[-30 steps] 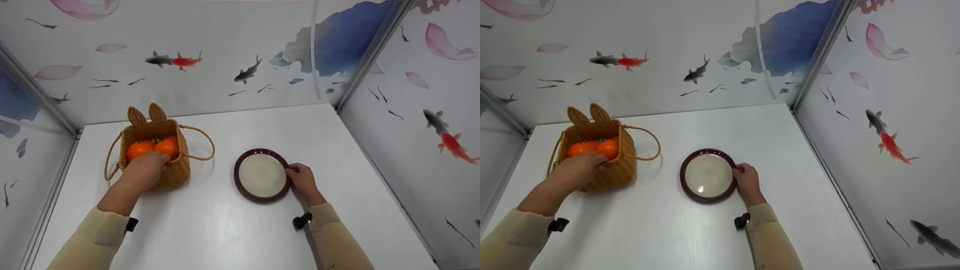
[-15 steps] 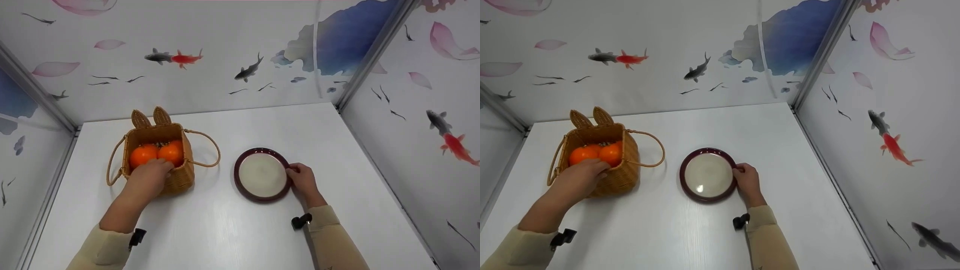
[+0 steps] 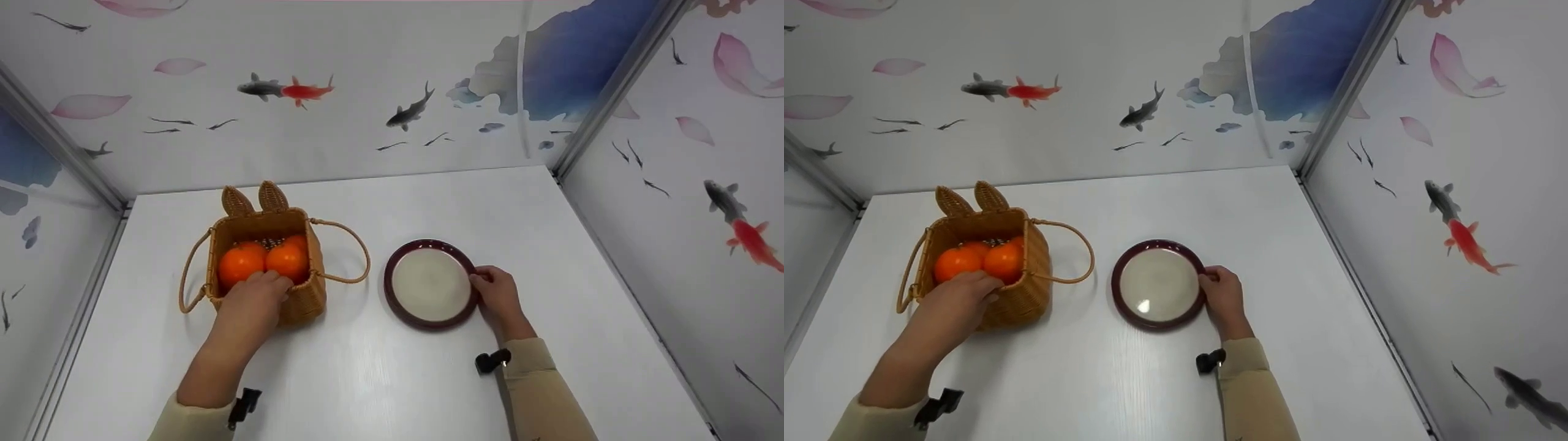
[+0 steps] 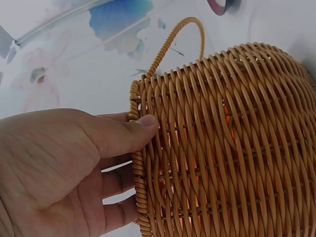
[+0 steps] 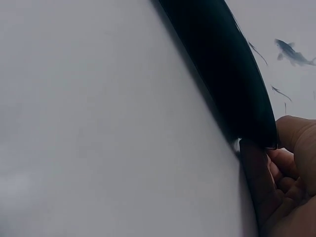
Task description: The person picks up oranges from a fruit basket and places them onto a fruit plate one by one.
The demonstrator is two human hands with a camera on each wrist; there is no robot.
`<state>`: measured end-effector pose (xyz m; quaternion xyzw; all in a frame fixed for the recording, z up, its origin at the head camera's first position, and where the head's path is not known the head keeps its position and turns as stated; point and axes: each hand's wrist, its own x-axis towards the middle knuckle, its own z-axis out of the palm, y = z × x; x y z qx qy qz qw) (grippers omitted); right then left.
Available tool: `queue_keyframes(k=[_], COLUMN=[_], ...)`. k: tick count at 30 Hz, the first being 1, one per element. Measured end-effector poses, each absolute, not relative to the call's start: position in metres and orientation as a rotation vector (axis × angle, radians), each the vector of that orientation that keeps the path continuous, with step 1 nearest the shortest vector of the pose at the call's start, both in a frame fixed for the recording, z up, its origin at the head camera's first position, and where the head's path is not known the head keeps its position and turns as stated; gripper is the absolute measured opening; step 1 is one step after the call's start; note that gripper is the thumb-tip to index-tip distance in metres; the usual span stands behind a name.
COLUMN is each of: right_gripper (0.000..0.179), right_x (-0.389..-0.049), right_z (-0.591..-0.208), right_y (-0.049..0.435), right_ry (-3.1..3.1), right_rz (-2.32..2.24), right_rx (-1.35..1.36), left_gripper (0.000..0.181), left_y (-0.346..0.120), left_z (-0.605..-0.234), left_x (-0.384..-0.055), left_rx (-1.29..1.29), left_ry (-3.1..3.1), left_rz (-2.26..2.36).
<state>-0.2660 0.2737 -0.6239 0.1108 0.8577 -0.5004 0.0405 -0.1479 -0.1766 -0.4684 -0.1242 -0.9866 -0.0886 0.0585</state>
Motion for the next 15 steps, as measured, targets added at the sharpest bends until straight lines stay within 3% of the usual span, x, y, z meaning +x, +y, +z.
queue_keyframes(k=[15], right_gripper=[0.029], right_x=[-0.2638], right_z=[-0.6249], right_y=[0.2724], right_ry=[2.594], right_rz=[-1.585], right_rx=[0.375], left_gripper=[0.021], left_y=[-0.1741], left_z=[-0.4697], left_x=[-0.1413], left_rx=[-0.324], left_ry=[-2.987], left_rz=[-0.327])
